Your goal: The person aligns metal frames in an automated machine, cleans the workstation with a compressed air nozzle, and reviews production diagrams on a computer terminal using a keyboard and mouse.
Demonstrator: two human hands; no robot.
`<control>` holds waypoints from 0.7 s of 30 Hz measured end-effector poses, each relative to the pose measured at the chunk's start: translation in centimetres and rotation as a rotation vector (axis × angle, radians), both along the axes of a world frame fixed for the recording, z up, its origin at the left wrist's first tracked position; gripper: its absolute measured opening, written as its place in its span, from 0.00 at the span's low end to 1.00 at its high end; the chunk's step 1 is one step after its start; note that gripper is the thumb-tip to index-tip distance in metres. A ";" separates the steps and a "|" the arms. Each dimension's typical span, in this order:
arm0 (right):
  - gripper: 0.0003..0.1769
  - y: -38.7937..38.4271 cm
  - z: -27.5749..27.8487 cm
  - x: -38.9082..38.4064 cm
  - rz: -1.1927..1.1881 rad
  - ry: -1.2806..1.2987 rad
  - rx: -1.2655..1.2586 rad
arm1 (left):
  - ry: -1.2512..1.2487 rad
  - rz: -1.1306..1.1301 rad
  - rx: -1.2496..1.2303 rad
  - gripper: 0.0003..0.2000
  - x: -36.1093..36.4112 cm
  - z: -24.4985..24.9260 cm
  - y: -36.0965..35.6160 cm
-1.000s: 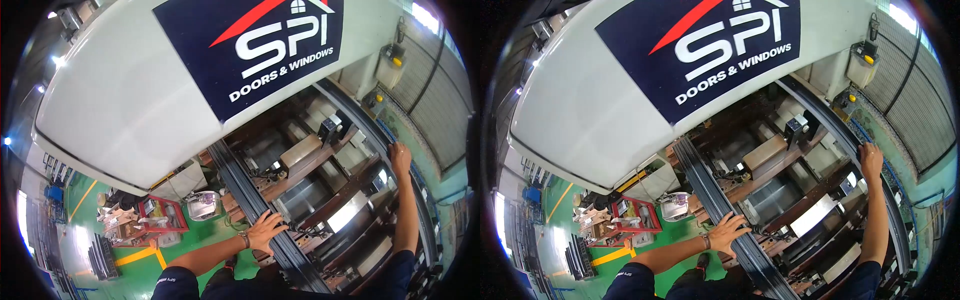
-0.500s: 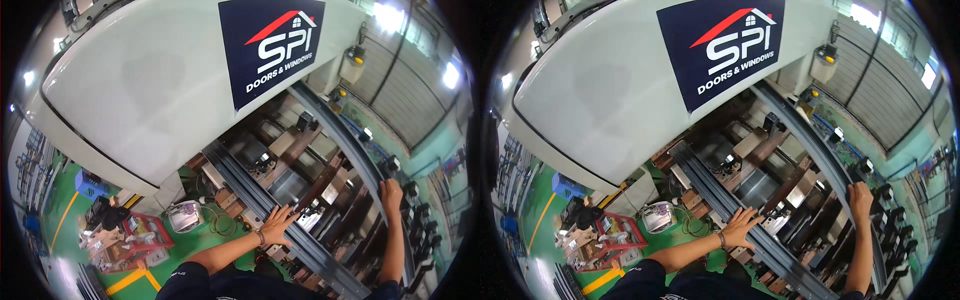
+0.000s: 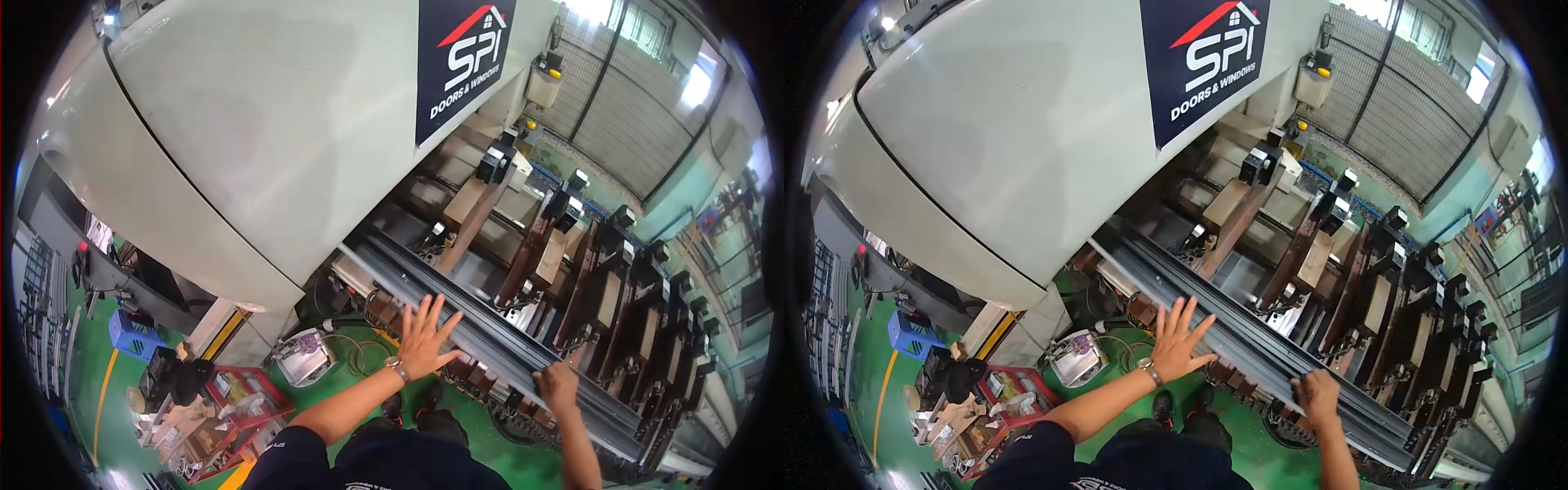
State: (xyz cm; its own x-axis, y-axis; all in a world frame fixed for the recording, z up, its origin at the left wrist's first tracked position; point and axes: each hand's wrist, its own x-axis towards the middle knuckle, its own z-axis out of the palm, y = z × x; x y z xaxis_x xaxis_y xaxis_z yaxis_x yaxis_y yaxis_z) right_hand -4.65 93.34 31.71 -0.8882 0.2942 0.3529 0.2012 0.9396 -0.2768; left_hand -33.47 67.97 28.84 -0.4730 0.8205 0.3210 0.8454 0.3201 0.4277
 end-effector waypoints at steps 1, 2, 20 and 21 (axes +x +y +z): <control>0.21 -1.0 -1.3 0.0 -0.014 -0.003 -0.005 | 0.010 0.008 -0.016 0.44 0.1 -1.2 -1.1; 0.20 -1.7 -2.5 0.0 -0.023 -0.011 -0.010 | 0.016 0.021 -0.032 0.44 0.2 -2.3 -2.0; 0.30 -2.8 -6.7 -4.6 -0.167 -0.008 -0.196 | -0.163 0.265 -0.121 0.41 0.6 -8.5 -0.9; 0.36 -3.5 -4.0 -6.6 -0.180 0.002 -0.172 | -0.164 0.273 -0.127 0.41 0.7 -8.6 -0.9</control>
